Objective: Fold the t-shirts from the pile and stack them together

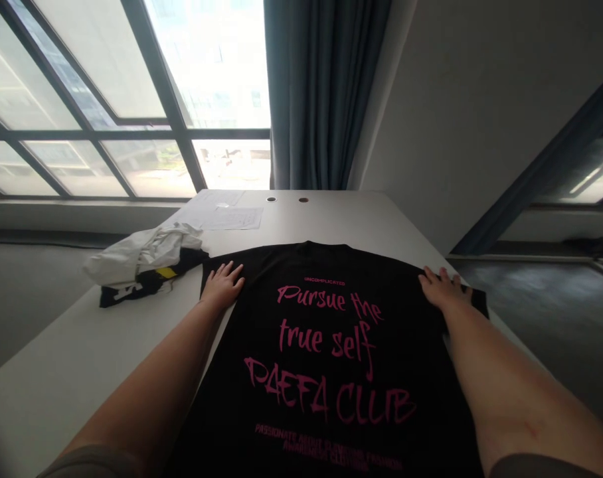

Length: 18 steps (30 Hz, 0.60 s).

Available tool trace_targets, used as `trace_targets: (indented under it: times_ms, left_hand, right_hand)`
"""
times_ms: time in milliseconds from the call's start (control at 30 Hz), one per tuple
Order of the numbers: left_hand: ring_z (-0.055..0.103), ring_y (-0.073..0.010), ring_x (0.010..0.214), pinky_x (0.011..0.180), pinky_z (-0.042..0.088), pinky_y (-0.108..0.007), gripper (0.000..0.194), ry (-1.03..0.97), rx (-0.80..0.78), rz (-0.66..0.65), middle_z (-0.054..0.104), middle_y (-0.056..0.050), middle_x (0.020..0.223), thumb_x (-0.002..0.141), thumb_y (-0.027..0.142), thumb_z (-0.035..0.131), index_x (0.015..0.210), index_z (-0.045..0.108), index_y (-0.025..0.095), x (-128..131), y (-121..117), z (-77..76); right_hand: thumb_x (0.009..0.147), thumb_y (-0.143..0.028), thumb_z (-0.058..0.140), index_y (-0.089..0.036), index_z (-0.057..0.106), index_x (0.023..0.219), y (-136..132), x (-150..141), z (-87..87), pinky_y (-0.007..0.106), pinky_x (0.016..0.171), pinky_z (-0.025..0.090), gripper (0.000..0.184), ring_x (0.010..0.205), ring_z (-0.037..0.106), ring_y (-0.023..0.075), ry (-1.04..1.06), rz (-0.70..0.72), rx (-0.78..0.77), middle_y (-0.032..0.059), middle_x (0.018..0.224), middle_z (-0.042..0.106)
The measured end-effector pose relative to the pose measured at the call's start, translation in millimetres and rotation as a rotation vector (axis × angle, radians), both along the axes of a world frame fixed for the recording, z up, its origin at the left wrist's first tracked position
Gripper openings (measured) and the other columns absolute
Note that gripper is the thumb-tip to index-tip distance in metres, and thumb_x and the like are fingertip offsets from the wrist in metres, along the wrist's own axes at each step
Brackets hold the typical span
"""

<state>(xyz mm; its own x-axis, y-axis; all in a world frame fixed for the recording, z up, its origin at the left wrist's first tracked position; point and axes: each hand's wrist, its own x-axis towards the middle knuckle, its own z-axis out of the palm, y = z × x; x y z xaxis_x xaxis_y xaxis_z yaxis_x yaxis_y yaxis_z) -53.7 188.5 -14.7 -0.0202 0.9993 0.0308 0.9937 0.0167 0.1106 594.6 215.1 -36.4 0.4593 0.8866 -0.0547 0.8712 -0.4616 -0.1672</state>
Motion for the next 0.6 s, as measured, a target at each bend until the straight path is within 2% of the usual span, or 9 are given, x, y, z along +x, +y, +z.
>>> trace_targets:
  times_ms: [167, 267, 400, 500, 600]
  left_hand:
    - [0.024, -0.0284, 0.159, 0.127, 0.019, -0.055, 0.061, -0.014, 0.008, 0.010, 0.029, -0.004, 0.172, 0.102, 0.053, 0.038, 0.160, 0.041, 0.035, 0.0, 1.5, -1.8]
    - [0.023, -0.0295, 0.159, 0.127, 0.019, -0.056, 0.061, -0.010, 0.009, 0.038, 0.028, -0.005, 0.172, 0.102, 0.054, 0.035, 0.161, 0.040, 0.036, 1.5, 2.5, -2.7]
    - [0.025, -0.0342, 0.158, 0.126, 0.022, -0.055, 0.066, 0.023, -0.005, 0.121, 0.028, -0.008, 0.172, 0.101, 0.060, 0.033, 0.162, 0.038, 0.033, -0.4, 4.1, -5.0]
    - [0.027, -0.0332, 0.157, 0.126, 0.024, -0.054, 0.069, 0.048, -0.011, 0.136, 0.029, -0.009, 0.171, 0.101, 0.061, 0.032, 0.163, 0.037, 0.031, -11.7, 4.6, -7.8]
    - [0.027, -0.0318, 0.158, 0.125, 0.027, -0.056, 0.070, 0.071, -0.034, 0.138, 0.028, -0.013, 0.171, 0.103, 0.057, 0.032, 0.163, 0.036, 0.022, -26.3, 2.4, -5.9]
  right_hand:
    - [0.098, -0.066, 0.019, -0.031, 0.036, 0.163, -32.5, 35.5, 2.2, 0.077, 0.115, 0.017, 0.076, 0.158, 0.013, 0.0453, -0.050, -0.109, 0.019, 0.0126, 0.174, 0.020]
    - [0.098, -0.065, 0.018, -0.028, 0.035, 0.164, -44.3, 34.3, 6.2, 0.079, 0.113, 0.019, 0.078, 0.158, 0.011, 0.0459, -0.019, -0.185, 0.031, 0.0142, 0.174, 0.018]
    - [0.099, -0.062, 0.027, -0.026, 0.036, 0.163, -44.4, 29.7, 6.9, 0.080, 0.111, 0.017, 0.075, 0.157, 0.011, 0.0477, 0.019, -0.237, 0.069, 0.0205, 0.172, 0.022]
    - [0.100, -0.061, 0.026, -0.019, 0.037, 0.163, -42.7, 31.0, 5.0, 0.076, 0.115, 0.015, 0.076, 0.157, 0.012, 0.0466, -0.006, -0.221, 0.068, 0.0235, 0.170, 0.023]
    - [0.102, -0.057, 0.019, -0.011, 0.040, 0.160, -45.1, 30.2, 4.2, 0.067, 0.121, 0.015, 0.077, 0.157, 0.014, 0.0432, -0.101, -0.172, 0.064, 0.0235, 0.170, 0.023]
